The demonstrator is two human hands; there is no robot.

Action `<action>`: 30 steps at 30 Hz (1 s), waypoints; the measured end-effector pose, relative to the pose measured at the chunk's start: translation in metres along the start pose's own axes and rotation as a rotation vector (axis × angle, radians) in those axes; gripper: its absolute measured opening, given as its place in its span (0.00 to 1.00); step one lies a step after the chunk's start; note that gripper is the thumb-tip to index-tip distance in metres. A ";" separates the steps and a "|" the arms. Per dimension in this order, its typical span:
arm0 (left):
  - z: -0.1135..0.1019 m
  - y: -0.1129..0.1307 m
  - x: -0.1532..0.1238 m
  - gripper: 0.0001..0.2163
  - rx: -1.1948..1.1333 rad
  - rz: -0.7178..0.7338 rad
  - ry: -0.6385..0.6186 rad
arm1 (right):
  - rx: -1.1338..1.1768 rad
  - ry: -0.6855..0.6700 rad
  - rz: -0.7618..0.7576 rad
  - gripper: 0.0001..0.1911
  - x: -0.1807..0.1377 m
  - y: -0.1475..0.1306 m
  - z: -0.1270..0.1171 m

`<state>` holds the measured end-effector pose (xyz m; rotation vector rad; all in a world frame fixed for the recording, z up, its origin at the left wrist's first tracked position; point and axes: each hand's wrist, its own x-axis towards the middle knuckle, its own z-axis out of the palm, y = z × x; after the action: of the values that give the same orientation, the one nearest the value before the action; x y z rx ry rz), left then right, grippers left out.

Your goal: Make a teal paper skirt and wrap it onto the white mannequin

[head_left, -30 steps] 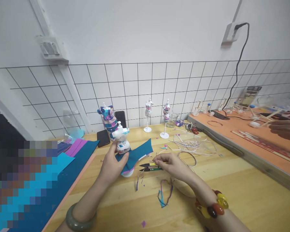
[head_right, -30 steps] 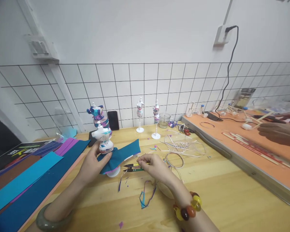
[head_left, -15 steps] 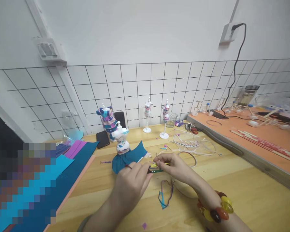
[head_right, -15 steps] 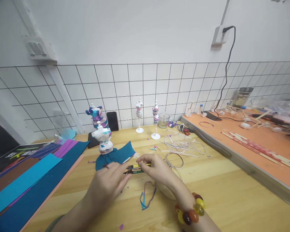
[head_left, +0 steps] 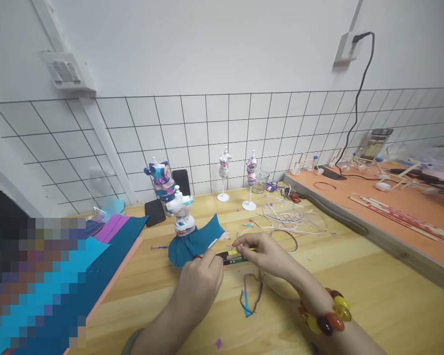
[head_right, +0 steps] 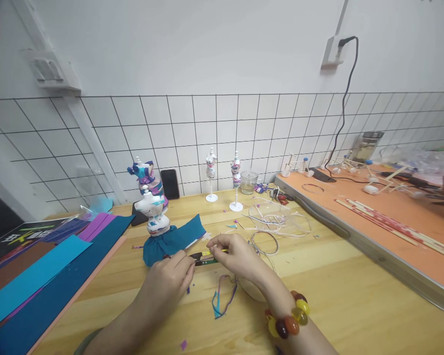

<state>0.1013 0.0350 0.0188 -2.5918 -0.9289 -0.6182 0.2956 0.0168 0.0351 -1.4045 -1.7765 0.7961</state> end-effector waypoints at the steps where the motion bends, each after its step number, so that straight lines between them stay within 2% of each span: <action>1: 0.000 0.001 0.000 0.09 -0.001 -0.005 -0.009 | -0.001 0.003 0.001 0.12 0.001 0.000 0.000; 7: -0.004 0.003 0.001 0.09 0.014 -0.067 -0.061 | -0.016 -0.001 -0.003 0.12 0.002 0.000 0.000; 12: -0.006 0.005 0.002 0.09 0.004 -0.065 -0.081 | -0.061 -0.029 -0.011 0.12 0.002 0.004 -0.002; 18: -0.007 0.014 0.002 0.09 -0.087 -0.082 -0.134 | -0.184 0.034 0.008 0.14 0.003 0.007 0.004; 22: -0.009 0.017 0.004 0.09 -0.290 -0.178 -0.166 | -0.209 0.039 -0.011 0.17 0.003 0.007 0.008; 30: -0.004 0.012 0.008 0.04 -1.033 -0.611 -0.277 | -0.338 -0.004 -0.121 0.27 0.001 0.010 0.009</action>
<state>0.1131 0.0289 0.0239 -3.2998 -1.9350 -1.1489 0.2935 0.0193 0.0220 -1.4874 -2.0470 0.4492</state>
